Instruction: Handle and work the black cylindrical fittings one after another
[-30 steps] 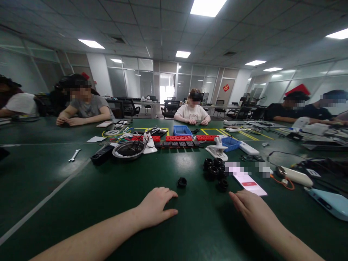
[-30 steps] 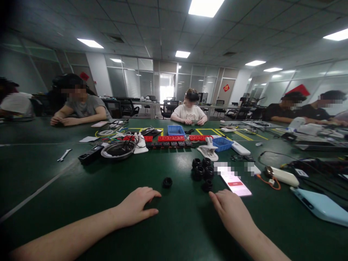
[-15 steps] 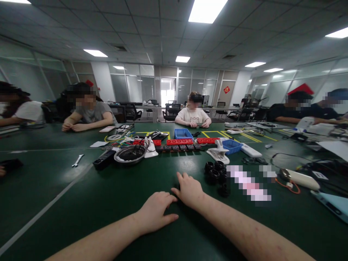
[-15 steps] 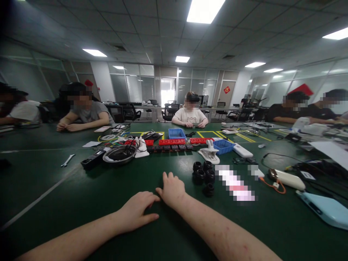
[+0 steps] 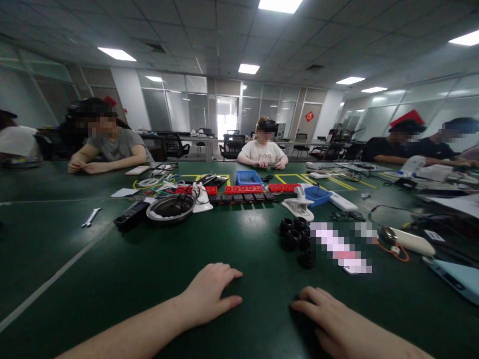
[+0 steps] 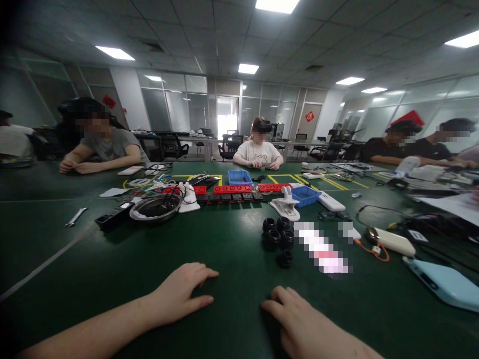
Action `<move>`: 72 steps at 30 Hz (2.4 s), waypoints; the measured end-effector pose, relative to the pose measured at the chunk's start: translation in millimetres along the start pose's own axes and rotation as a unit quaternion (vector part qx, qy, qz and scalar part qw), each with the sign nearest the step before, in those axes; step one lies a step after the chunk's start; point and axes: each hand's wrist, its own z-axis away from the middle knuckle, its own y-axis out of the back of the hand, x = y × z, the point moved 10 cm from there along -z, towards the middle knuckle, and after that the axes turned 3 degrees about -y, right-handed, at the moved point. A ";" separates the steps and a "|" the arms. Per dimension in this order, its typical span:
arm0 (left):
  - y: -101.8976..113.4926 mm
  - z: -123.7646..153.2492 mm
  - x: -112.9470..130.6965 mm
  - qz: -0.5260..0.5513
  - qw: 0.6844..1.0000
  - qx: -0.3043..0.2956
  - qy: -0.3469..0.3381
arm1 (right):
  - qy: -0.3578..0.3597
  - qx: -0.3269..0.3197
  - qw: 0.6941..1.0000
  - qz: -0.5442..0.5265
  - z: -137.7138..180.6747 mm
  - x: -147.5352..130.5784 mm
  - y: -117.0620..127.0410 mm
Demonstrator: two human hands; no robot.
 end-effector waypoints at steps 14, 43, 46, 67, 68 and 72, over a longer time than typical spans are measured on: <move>-0.2 -1.5 -0.6 -0.001 1.000 -0.009 0.009 | -0.129 0.347 0.912 -0.179 -20.4 116.8 83.0; 2.0 0.2 3.6 -0.019 1.000 0.006 -0.012 | -0.049 0.352 0.933 0.065 -26.5 82.5 79.2; 1.7 0.8 3.5 -0.019 1.000 0.006 -0.017 | -0.045 0.430 0.898 0.084 -8.9 72.7 98.3; 6.3 4.3 -1.8 -0.008 1.000 0.029 0.006 | -0.166 0.038 0.953 0.250 -164.6 83.9 106.4; 4.7 3.8 -4.0 -0.014 1.000 0.021 0.013 | -0.170 0.020 0.952 0.256 -169.0 86.7 102.9; -5.0 1.3 -11.7 -0.026 0.999 -0.025 0.034 | -0.178 -0.021 0.947 0.266 -183.7 88.0 93.9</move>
